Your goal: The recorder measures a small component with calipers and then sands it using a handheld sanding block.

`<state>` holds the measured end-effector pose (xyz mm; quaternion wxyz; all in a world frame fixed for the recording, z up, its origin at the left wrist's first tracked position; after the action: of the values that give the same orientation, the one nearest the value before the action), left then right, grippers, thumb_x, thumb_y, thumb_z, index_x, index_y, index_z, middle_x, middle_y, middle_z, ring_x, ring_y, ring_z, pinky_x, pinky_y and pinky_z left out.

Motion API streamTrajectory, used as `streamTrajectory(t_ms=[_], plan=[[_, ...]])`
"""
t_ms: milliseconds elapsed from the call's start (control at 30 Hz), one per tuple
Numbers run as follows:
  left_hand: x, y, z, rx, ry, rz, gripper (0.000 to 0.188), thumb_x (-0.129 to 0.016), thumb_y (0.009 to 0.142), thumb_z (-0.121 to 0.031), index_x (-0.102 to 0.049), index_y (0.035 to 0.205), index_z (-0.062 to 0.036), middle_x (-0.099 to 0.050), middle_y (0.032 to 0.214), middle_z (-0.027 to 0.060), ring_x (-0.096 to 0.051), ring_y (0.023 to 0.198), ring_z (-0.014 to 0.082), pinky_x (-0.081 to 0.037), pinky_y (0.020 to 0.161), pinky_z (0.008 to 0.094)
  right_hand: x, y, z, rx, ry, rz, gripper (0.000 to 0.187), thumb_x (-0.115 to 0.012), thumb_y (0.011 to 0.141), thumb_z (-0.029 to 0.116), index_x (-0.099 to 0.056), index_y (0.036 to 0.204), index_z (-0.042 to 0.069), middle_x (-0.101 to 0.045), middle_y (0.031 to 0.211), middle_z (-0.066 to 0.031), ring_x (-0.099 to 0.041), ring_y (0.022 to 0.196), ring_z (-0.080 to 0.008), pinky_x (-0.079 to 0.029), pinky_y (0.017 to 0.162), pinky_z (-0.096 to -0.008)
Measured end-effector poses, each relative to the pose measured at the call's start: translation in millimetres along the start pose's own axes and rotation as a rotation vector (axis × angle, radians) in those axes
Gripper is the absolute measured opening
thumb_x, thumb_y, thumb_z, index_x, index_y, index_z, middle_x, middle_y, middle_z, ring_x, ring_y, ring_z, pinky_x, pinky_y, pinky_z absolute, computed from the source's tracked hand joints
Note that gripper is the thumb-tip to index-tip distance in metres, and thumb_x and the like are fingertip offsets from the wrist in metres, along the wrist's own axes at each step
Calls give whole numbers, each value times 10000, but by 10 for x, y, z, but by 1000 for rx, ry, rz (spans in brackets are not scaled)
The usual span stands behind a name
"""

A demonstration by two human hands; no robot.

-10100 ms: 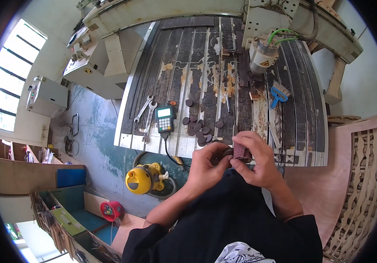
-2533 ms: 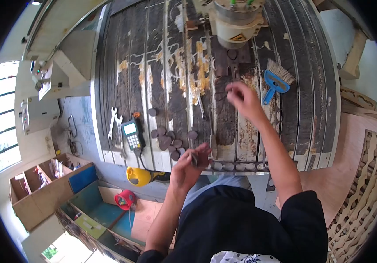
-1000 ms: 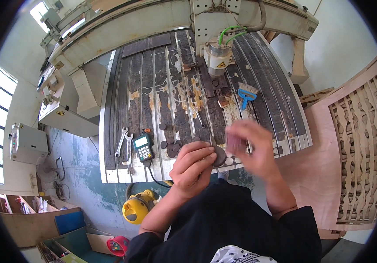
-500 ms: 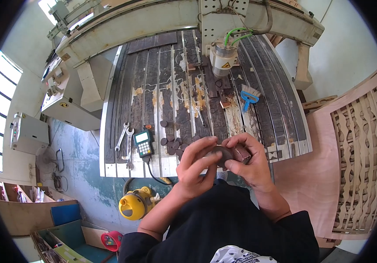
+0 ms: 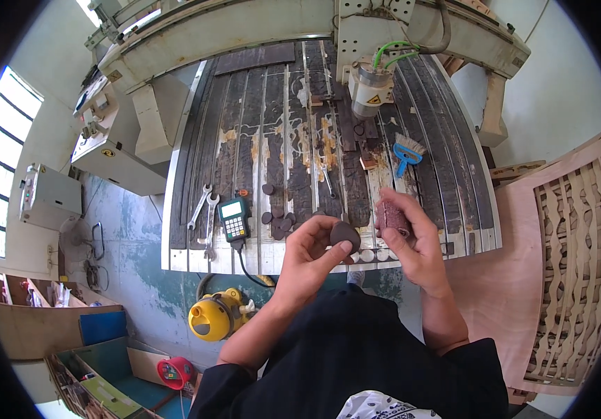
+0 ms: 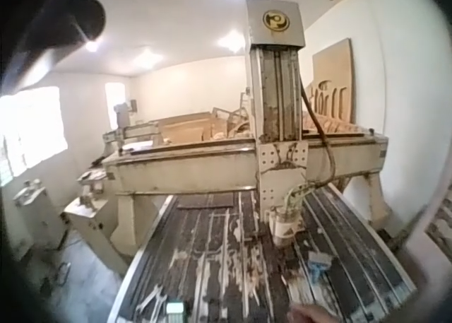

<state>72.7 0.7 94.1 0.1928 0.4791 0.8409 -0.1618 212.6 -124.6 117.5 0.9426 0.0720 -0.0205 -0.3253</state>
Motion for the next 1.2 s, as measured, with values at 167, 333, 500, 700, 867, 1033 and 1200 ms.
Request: streamTrajectory(t_ms=[167,333,500,700,867,1033,1200], plan=[[-69,19,-30,48,4,-12,193,-599,960,-65,-571,1120,41,-670,962,102,-658,875,166,-541,808,306,37,66,166,341,-355,-29,588,-808,799,178,-554,1298,-1,-562,1222,-137,-612,1058,-225,-505,888,-331],[-116,24,-65,69,172,19,194,-547,1002,-83,-560,1125,67,-651,865,75,-630,726,114,-531,662,268,-134,33,367,556,-534,107,624,-837,705,127,-595,1273,33,-573,1165,-153,-632,956,-283,-526,812,-338],[-106,6,-96,80,199,70,186,-555,998,-78,-564,1117,64,-645,835,57,-611,700,95,-502,613,251,-64,195,325,488,-681,36,582,-810,664,8,-636,1217,49,-576,1087,-133,-631,901,-258,-536,734,-350],[-78,7,-92,75,201,94,170,-565,989,-68,-573,1105,55,-638,819,46,-593,669,82,-484,589,239,-83,201,369,575,-688,176,538,-780,679,-12,-665,1192,103,-572,1075,-127,-642,848,-263,-539,728,-345],[-69,18,-95,57,188,147,172,-565,986,-77,-583,1099,52,-657,849,78,-606,669,99,-480,567,230,-98,213,358,539,-614,230,489,-805,697,41,-677,1166,90,-551,1067,-120,-633,839,-255,-533,711,-339],[-62,27,-76,100,159,163,138,-570,981,-68,-587,1078,28,-669,872,86,-612,686,102,-493,584,245,-196,139,436,612,-615,310,492,-824,690,87,-678,1160,82,-544,1061,-117,-628,828,-240,-530,717,-346],[-29,28,-73,41,130,183,127,-570,974,-42,-578,1077,33,-671,884,77,-613,730,102,-506,661,258,114,304,346,527,-575,49,452,-775,790,267,-672,1172,49,-603,973,-124,-623,815,-262,-503,696,-329]])
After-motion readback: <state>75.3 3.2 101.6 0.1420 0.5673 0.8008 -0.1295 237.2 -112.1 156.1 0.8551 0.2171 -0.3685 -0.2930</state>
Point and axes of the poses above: each hand's wrist, its own y-axis towards the middle knuckle, its own x-axis out of the back of the hand, z = x × y, the point moved 3 cm from there along y, towards the middle knuckle
